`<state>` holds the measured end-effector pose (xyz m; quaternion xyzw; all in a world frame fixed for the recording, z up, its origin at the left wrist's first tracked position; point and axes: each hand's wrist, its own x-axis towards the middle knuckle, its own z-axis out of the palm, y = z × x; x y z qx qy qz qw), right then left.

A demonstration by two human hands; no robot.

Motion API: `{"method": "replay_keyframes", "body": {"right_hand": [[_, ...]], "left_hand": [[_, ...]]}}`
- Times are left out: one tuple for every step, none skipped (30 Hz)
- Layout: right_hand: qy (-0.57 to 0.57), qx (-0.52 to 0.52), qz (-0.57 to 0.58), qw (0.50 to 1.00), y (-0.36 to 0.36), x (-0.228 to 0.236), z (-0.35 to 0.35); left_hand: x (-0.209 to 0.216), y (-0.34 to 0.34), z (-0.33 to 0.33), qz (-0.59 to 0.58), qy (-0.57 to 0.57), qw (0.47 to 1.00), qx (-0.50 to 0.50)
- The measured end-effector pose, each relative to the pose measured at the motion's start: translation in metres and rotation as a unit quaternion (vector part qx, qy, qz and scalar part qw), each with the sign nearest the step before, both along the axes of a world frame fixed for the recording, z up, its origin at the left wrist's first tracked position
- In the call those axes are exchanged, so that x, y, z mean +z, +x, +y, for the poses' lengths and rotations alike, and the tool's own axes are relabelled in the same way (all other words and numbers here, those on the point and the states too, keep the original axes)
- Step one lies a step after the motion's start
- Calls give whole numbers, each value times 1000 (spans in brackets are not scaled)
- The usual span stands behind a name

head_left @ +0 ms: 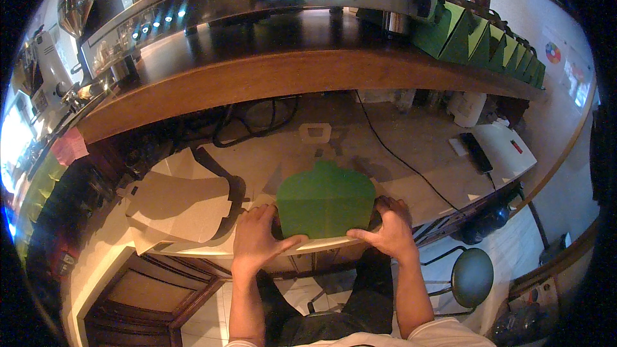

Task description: The person assembles cardboard beverage carriers by hand on a counter, folding them into shape and placing them in a row on a shelf.

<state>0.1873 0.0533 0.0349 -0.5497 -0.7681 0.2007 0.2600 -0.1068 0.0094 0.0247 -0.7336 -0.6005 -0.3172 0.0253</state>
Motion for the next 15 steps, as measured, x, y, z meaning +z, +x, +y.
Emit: {"method": "replay_keyframes", "body": {"right_hand": [[5,0,8,1000,0,0,1],[5,-2,8,1000,2,-4,3],[15,-7,20,1000,5,-11,6],[19,-9,27,999,4,-12,6],[23,-11,34,999,3,-11,6],[13,-11,17,1000,1,-6,2],[8,-12,9,1000,1,-5,1],[2,-13,0,1000,1,-4,0],[21,-4,-4,1000,2,-6,1],[30,0,-7,1000,3,-6,1],[40,4,-9,999,3,-6,1],[29,2,-5,1000,3,-4,1],[25,1,-4,1000,3,-5,1],[20,0,-2,1000,3,-5,2],[26,-1,19,999,4,-10,5]], "left_hand": [[-1,1,1,-1,0,1000,-1],[-2,3,2,-15,-18,1000,19],[-2,4,2,-29,-37,998,39],[-2,4,2,-28,-37,998,40],[-2,4,1,-28,-22,999,30],[-2,4,1,-27,-8,999,20],[1,4,0,-27,-8,999,20],[5,4,-2,-16,-16,1000,10],[7,4,-2,-4,-24,1000,1],[6,4,-2,-4,-24,1000,1],[5,4,-1,1,-6,1000,0],[3,4,-1,7,12,1000,-1],[-1,3,1,7,12,1000,0],[-7,1,3,-3,5,1000,14],[-9,0,4,-12,-1,1000,29]]}}
